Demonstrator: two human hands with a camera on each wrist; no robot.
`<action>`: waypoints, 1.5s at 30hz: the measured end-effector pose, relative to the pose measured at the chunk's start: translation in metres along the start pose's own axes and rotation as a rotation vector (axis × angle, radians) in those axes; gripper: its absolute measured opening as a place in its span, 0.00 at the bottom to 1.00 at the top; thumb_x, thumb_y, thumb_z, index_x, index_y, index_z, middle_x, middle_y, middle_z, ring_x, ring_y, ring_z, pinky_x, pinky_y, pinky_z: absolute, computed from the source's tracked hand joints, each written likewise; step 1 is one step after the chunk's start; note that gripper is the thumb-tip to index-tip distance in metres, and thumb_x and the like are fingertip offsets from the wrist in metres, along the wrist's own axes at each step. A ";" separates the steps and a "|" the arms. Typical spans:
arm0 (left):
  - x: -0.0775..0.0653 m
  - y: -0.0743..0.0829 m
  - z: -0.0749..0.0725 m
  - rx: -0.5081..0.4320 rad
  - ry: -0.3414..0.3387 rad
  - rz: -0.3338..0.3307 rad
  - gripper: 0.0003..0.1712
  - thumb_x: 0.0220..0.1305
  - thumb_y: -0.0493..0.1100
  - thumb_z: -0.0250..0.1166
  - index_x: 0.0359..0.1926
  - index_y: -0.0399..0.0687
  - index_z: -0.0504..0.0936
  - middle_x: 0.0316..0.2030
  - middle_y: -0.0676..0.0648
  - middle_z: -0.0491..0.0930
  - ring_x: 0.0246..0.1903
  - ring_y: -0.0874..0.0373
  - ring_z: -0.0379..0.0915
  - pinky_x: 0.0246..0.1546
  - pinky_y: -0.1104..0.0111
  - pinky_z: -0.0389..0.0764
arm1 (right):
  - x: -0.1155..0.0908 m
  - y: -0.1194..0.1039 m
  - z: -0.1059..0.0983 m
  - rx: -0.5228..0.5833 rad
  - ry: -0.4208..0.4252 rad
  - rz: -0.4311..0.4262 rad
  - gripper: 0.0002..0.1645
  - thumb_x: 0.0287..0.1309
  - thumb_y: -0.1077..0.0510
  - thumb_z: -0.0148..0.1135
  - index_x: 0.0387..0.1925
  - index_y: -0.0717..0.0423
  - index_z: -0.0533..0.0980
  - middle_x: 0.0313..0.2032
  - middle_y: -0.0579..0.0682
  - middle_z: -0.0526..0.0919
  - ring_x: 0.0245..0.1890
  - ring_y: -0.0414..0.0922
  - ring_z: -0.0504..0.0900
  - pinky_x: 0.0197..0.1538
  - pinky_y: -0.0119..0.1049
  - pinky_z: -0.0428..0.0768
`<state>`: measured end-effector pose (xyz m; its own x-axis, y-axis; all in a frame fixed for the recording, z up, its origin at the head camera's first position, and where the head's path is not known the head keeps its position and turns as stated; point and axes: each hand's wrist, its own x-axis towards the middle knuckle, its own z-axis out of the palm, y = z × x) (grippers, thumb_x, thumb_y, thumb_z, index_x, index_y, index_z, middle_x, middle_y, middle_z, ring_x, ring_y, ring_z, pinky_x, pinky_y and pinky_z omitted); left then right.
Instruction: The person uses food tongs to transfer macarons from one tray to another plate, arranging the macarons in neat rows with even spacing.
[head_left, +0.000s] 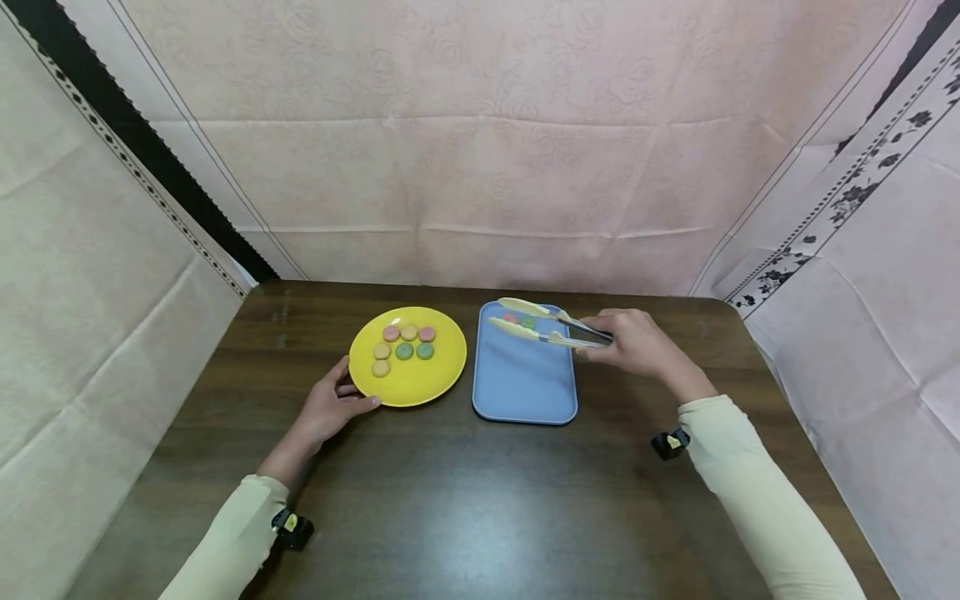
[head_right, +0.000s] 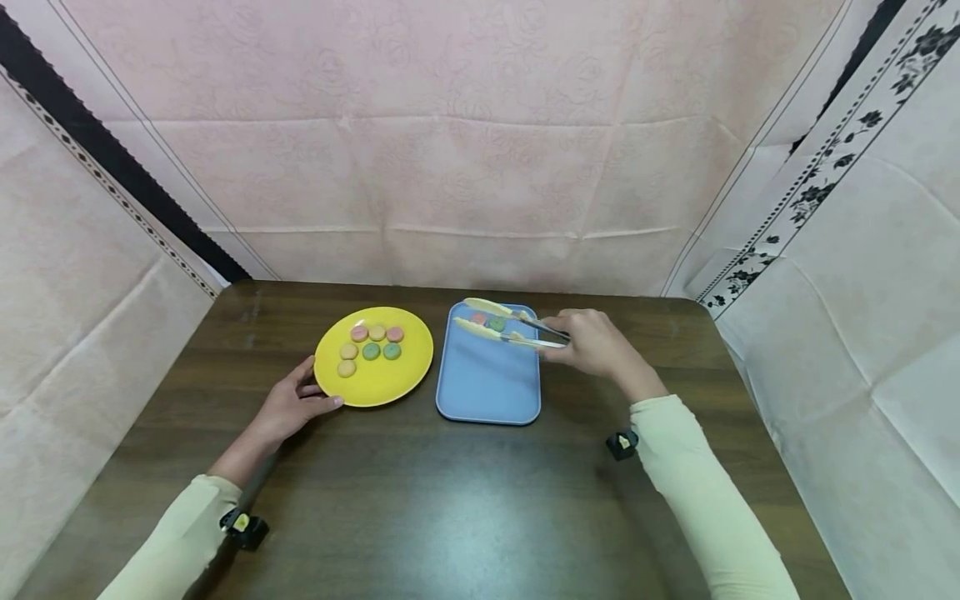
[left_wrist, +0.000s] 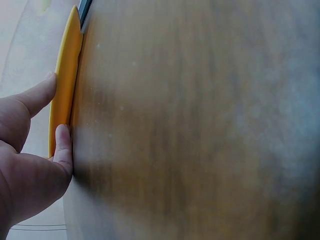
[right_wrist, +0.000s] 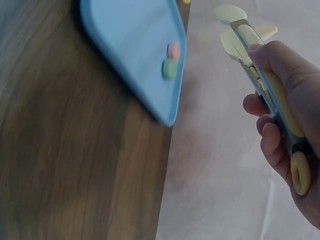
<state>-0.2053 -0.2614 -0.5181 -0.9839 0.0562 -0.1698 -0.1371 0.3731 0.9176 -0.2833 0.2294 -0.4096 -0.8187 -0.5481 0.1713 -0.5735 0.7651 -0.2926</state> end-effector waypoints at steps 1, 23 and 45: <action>0.000 0.000 0.000 -0.002 0.001 0.000 0.60 0.64 0.43 0.74 0.82 0.44 0.41 0.73 0.35 0.61 0.65 0.40 0.70 0.48 0.73 0.81 | -0.002 0.004 -0.001 -0.001 -0.003 0.015 0.30 0.57 0.47 0.76 0.56 0.60 0.84 0.33 0.48 0.84 0.27 0.42 0.74 0.32 0.39 0.75; -0.002 0.003 0.000 0.011 -0.001 -0.013 0.61 0.65 0.45 0.74 0.82 0.44 0.39 0.75 0.34 0.57 0.66 0.39 0.69 0.50 0.69 0.81 | -0.016 0.048 0.017 -0.008 -0.079 0.119 0.28 0.58 0.48 0.75 0.53 0.63 0.84 0.31 0.48 0.83 0.26 0.43 0.72 0.30 0.39 0.72; -0.003 0.005 -0.001 0.004 0.004 -0.029 0.62 0.64 0.45 0.75 0.82 0.44 0.39 0.75 0.34 0.58 0.66 0.39 0.69 0.49 0.69 0.81 | -0.015 0.052 0.027 0.022 -0.089 0.143 0.28 0.62 0.48 0.72 0.55 0.64 0.83 0.29 0.47 0.80 0.24 0.43 0.71 0.28 0.38 0.70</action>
<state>-0.2036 -0.2607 -0.5130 -0.9800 0.0419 -0.1947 -0.1647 0.3785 0.9108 -0.2995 0.2682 -0.4528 -0.8854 -0.4629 0.0425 -0.4499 0.8302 -0.3291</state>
